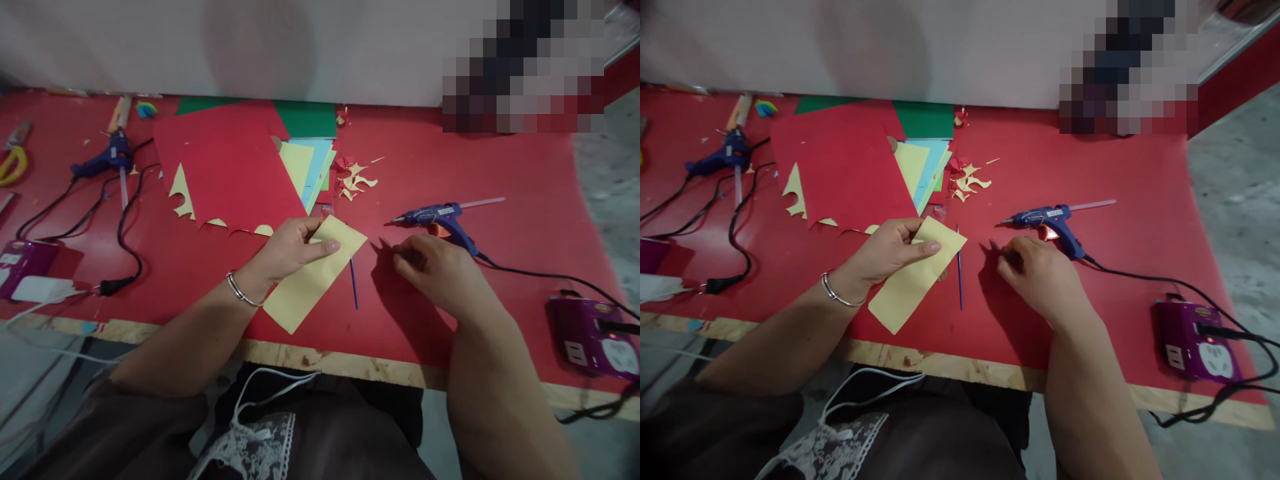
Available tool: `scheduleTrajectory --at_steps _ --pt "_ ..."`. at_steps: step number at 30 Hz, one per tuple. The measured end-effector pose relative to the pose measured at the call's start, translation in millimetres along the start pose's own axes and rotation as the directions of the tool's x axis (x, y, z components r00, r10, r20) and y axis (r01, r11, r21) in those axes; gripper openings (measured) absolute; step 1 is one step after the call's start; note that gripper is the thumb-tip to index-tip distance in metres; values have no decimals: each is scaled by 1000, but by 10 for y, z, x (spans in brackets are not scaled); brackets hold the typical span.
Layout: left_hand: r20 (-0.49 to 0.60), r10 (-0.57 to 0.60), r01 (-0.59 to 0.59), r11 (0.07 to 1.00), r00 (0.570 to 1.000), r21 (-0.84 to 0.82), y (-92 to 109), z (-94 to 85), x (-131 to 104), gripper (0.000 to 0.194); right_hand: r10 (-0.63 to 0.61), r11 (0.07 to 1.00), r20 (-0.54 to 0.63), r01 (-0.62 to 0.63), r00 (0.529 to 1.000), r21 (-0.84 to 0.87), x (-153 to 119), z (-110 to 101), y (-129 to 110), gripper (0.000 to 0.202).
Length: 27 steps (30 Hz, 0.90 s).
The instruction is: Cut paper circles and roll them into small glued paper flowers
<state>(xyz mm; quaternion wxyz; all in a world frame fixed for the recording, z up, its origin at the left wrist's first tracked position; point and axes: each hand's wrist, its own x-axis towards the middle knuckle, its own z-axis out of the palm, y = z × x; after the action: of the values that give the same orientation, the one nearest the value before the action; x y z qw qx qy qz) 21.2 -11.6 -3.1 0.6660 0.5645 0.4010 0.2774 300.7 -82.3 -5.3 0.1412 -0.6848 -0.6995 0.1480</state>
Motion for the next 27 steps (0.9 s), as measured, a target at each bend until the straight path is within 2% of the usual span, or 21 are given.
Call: scheduleTrajectory --at_steps 4,7,9,13,15,21,27 --pt "17 4 -4 1000 1000 -4 -6 -28 -4 40 59 986 24 -62 998 154 -2 -62 -16 19" --pt "36 -6 6 1000 999 -13 3 -29 -10 39 115 938 39 -121 993 325 -7 -106 -95 18" --pt "59 -34 37 998 998 -41 21 -2 -20 37 130 874 42 -135 991 467 -15 -113 -178 19" --pt "86 -83 94 986 993 -140 67 81 -49 41 95 714 137 -164 986 680 -37 -83 -320 24" --pt "92 -99 113 980 991 -161 82 104 -61 43 70 703 144 -151 987 694 -48 -69 -352 30" --pt "45 -71 74 995 996 -62 69 77 -60 41 42 798 103 -95 994 595 -73 -63 -367 60" --pt "26 -14 13 1000 1000 26 41 51 -41 45 2 825 102 -59 995 562 -82 -66 -375 58"
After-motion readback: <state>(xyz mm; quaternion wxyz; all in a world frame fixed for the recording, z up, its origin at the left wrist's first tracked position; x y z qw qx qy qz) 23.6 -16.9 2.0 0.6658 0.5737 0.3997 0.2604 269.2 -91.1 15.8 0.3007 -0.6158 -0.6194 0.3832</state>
